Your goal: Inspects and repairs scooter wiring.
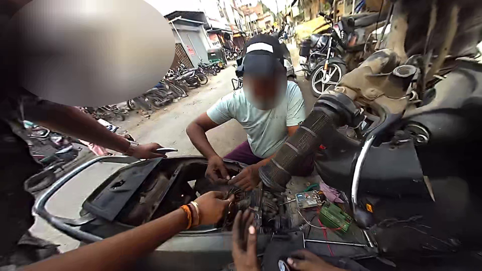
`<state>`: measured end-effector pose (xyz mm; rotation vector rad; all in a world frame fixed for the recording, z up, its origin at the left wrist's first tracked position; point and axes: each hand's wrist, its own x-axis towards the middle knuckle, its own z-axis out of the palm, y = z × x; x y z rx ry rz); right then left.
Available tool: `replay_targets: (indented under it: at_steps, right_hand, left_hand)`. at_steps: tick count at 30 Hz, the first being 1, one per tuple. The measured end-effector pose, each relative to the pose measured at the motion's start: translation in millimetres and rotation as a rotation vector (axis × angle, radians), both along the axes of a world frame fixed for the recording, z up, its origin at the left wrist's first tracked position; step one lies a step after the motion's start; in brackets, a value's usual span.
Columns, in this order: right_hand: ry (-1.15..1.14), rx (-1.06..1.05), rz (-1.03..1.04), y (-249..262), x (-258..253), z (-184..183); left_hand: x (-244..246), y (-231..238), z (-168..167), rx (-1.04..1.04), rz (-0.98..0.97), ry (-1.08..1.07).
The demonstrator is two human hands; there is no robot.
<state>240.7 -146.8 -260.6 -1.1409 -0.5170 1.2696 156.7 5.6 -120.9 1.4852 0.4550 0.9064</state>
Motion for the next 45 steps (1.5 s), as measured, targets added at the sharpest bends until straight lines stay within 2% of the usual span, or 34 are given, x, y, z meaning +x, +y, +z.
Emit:
replay_targets:
  at_steps: [2,5,9,11,16,21,27,45]
  right_hand:
    - [0.104,0.077,0.050,-1.4,13.7,-11.4]
    - [0.137,0.085,0.094,7.3,22.6,7.0]
    - [0.003,0.214,0.076,54.9,14.1,12.3]
    - [-0.086,0.253,0.077,72.3,6.7,13.4]
    - [-0.169,0.262,0.080,67.3,3.6,3.7]
    - [-0.134,0.247,0.067,67.9,10.7,-4.6]
    - [-0.232,0.246,0.109,75.3,7.4,-3.6]
    - [-0.264,0.240,0.138,72.6,7.5,-5.0]
  left_hand:
    - [-0.8,-17.5,-24.7,-0.051,0.096,0.142]
    - [-21.3,-10.9,-68.5,0.128,0.100,0.156]
    - [-40.3,18.4,-96.7,0.313,0.108,0.184]
    - [-43.3,23.2,-104.7,0.365,0.147,0.270]
    - [-38.6,12.8,-99.8,0.486,0.191,0.488]
    - [-35.2,12.8,-98.5,0.552,0.133,0.594]
    - [-45.8,22.9,-98.9,0.601,0.163,0.583]
    - [-51.1,20.3,-95.2,0.641,0.163,0.559]
